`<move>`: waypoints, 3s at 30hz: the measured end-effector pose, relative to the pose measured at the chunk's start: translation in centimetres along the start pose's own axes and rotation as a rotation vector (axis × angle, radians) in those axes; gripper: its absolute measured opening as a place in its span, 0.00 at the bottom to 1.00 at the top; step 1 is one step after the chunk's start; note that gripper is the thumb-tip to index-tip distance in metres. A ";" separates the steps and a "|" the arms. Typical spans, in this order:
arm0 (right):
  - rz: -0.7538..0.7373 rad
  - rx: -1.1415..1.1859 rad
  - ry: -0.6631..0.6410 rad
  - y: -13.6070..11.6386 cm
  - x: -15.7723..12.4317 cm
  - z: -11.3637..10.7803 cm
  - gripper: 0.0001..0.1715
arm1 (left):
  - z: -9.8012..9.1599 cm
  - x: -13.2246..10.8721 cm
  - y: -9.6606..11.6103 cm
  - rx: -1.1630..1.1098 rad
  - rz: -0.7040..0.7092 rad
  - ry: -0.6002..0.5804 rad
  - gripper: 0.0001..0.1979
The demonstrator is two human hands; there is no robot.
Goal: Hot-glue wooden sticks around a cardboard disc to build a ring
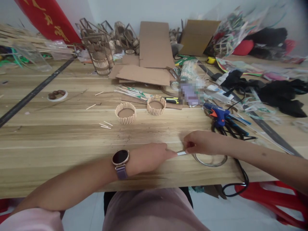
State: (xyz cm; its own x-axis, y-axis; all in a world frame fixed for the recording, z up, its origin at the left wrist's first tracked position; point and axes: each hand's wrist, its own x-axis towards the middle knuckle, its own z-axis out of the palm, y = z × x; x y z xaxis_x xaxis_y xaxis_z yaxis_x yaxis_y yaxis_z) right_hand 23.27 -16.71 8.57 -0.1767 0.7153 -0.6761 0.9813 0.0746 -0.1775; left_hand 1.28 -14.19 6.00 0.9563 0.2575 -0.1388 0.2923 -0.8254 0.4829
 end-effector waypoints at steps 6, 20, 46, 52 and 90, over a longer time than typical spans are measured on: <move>-0.010 -0.032 0.010 0.0 0.0 0.2 0.10 | 0.1 0.1 0.1 0.107 0.012 -0.041 0.20; 0.047 -0.083 0.001 -0.6 0.1 0.5 0.10 | 0.2 0.0 0.1 0.083 -0.028 -0.042 0.19; -0.087 0.228 0.281 2.7 -2.4 -2.4 0.19 | -3.1 -9.8 -5.7 -0.065 -0.357 0.179 0.14; 0.185 0.029 0.725 -0.6 -1.1 -6.9 0.10 | -9.7 -11.7 -10.8 0.037 -0.591 0.531 0.17; -0.154 -0.125 0.315 -13.8 7.2 -3.7 0.14 | -4.1 -7.0 -12.2 0.356 -0.527 0.373 0.07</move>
State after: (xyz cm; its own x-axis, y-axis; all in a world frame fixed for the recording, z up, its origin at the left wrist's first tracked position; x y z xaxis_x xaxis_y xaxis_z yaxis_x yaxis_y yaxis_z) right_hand 8.69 -9.97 8.80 -0.3103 0.8664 -0.3912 0.9501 0.2687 -0.1585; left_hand -8.98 -3.89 4.65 0.6394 0.7667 0.0587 0.7586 -0.6414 0.1148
